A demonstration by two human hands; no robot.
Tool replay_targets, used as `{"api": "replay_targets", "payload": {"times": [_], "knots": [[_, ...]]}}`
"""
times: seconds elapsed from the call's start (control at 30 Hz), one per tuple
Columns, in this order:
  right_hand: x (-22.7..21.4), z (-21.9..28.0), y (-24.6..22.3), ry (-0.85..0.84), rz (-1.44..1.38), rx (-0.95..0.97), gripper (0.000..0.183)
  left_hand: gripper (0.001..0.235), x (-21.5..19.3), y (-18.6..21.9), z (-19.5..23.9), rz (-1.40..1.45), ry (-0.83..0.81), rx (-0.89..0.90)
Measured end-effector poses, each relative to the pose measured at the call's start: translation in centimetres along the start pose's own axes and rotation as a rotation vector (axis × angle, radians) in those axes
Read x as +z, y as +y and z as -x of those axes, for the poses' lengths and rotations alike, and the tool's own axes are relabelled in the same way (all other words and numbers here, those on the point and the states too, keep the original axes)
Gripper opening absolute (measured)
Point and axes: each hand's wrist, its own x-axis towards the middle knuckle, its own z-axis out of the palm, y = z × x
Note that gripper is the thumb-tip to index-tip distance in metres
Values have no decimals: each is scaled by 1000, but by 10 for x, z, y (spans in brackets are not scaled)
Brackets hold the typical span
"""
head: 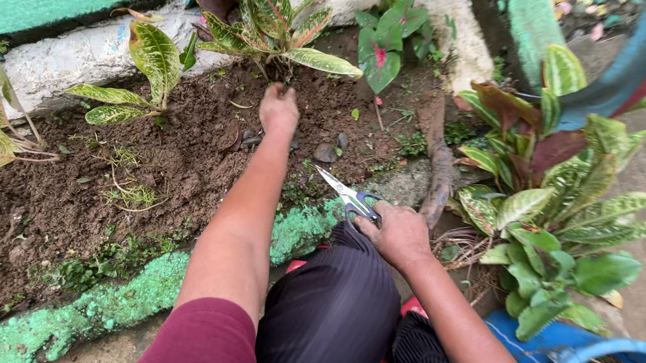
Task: The person weeds a garden bed by hand and with tools. They use a small hand hoe to loosen the soil and pull out weeds, and a pair of scissors to cut unwanted plant stems. The removed weeds are placed into a blue bucket.
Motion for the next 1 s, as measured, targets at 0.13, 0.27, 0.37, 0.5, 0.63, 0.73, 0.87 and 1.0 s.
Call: {"api": "replay_targets", "payload": {"times": [0.13,0.27,0.37,0.5,0.63,0.73,0.87,1.0], "knots": [[25,-33,5,-29,-84,25,48,49,14,-39,-68,-23,178,136],[37,-52,16,-32,-120,19,46,62,32,-49,-97,375,135,120],[39,-62,18,-7,-165,1,47,47,20,-27,-98,433,154,-60],[34,-83,12,-19,-135,17,49,43,8,-17,-88,211,298,-73],[23,-108,-2,-58,-105,67,46,26,23,-19,-80,415,293,-42],[16,-120,-8,-72,-84,71,47,52,29,-12,-61,327,255,-43],[20,-119,-6,-40,-87,71,47,62,16,6,-61,324,199,-100],[27,-120,3,-54,-85,77,49,38,-9,4,-67,175,-8,-86]]}}
